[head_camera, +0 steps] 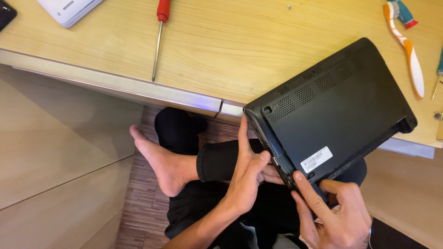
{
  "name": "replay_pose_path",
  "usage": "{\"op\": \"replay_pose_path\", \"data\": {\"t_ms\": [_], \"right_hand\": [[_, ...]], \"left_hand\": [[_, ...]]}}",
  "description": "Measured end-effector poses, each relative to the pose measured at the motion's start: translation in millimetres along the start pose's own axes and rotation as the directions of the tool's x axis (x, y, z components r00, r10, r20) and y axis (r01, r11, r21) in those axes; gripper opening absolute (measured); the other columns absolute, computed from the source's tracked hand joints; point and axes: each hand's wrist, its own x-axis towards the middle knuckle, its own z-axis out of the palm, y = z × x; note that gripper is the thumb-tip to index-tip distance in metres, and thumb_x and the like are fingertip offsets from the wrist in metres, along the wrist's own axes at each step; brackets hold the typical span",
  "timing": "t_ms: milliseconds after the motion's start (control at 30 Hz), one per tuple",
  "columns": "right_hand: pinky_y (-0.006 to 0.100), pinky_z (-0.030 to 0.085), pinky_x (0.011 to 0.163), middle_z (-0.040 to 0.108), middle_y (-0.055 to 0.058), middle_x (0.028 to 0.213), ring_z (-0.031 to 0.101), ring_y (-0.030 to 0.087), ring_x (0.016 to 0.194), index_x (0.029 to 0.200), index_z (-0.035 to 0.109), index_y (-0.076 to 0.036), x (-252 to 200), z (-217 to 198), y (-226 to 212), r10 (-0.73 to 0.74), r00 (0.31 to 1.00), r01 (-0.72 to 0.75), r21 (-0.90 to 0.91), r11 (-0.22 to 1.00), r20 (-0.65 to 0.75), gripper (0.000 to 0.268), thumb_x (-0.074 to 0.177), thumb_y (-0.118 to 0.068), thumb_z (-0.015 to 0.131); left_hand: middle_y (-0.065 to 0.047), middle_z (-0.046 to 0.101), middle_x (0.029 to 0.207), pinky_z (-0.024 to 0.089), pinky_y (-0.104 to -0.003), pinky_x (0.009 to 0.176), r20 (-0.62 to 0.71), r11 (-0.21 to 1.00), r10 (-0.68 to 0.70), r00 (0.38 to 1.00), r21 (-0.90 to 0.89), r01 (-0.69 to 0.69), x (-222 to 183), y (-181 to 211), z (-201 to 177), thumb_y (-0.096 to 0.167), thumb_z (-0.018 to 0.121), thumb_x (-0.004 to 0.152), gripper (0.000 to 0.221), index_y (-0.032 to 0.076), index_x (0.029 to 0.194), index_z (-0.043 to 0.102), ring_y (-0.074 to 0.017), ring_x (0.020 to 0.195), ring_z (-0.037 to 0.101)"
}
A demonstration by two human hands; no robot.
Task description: Cleaning internal laptop components with a toothbrush and reassembling the laptop case.
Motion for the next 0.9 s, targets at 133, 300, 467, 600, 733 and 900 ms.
{"op": "replay_pose_path", "data": {"t_ms": [133,300,467,600,733,900], "right_hand": [[0.033,0.043,0.063,0.056,0.011,0.091,0.048,0.024,0.07,0.12,0.079,-0.012,-1,3,3,-0.026,0.998,0.025,0.026,0.999,0.06,0.026,0.094,-0.013,0.079],[0.032,0.045,0.066,0.054,0.013,0.092,0.046,0.024,0.071,0.12,0.078,-0.01,-12,12,0,0.018,1.0,-0.019,0.072,0.997,0.017,0.028,0.093,-0.011,0.081],[0.035,0.039,0.061,0.052,0.016,0.086,0.046,0.027,0.069,0.113,0.081,-0.009,-18,25,-12,0.095,0.987,-0.09,0.047,0.995,-0.133,0.021,0.092,-0.01,0.082],[0.033,0.036,0.059,0.051,0.013,0.084,0.044,0.026,0.068,0.112,0.081,-0.01,-14,19,-13,0.107,0.986,-0.1,0.063,0.993,-0.125,0.021,0.091,-0.009,0.083],[0.033,0.034,0.056,0.05,0.012,0.082,0.041,0.024,0.065,0.111,0.081,-0.01,-13,17,-12,0.085,0.99,-0.078,0.07,0.995,-0.111,0.021,0.091,-0.007,0.085],[0.033,0.042,0.061,0.048,0.014,0.086,0.045,0.025,0.068,0.118,0.078,-0.008,-20,20,2,-0.008,0.998,0.013,0.088,0.996,-0.055,0.03,0.091,0.001,0.087]], "left_hand": [[-0.017,0.064,0.11,0.064,-0.044,0.062,-0.103,0.987,0.02,0.994,0.16,-0.003,8,11,5,0.058,0.043,0.096,0.081,0.024,0.16,0.008,-0.0263,0.082,0.07],[-0.005,0.06,0.119,0.059,-0.033,0.085,-0.217,0.847,0.166,0.962,0.531,-0.027,12,17,14,0.051,0.042,0.099,0.054,0.011,0.135,0.044,-0.0143,0.108,0.06],[-0.007,0.061,0.132,0.048,-0.034,0.104,-0.226,0.844,0.124,0.966,0.536,0.017,7,24,19,0.057,0.038,0.097,0.064,0.01,0.141,0.042,-0.0163,0.122,0.059],[-0.016,0.061,0.117,0.069,-0.042,0.063,-0.235,0.945,-0.057,0.97,0.302,0.128,5,23,22,0.051,0.044,0.095,0.06,0.011,0.139,0.035,-0.0244,0.078,0.073],[-0.017,0.058,0.124,0.069,-0.044,0.063,-0.243,0.944,-0.06,0.968,0.302,0.134,2,21,24,0.052,0.044,0.095,0.062,0.013,0.141,0.033,-0.0267,0.082,0.074],[-0.017,0.052,0.143,0.07,-0.041,0.063,-0.266,0.907,-0.042,0.963,0.395,0.148,1,21,25,0.058,0.039,0.093,0.079,0.012,0.155,0.022,-0.0269,0.106,0.071]]}}
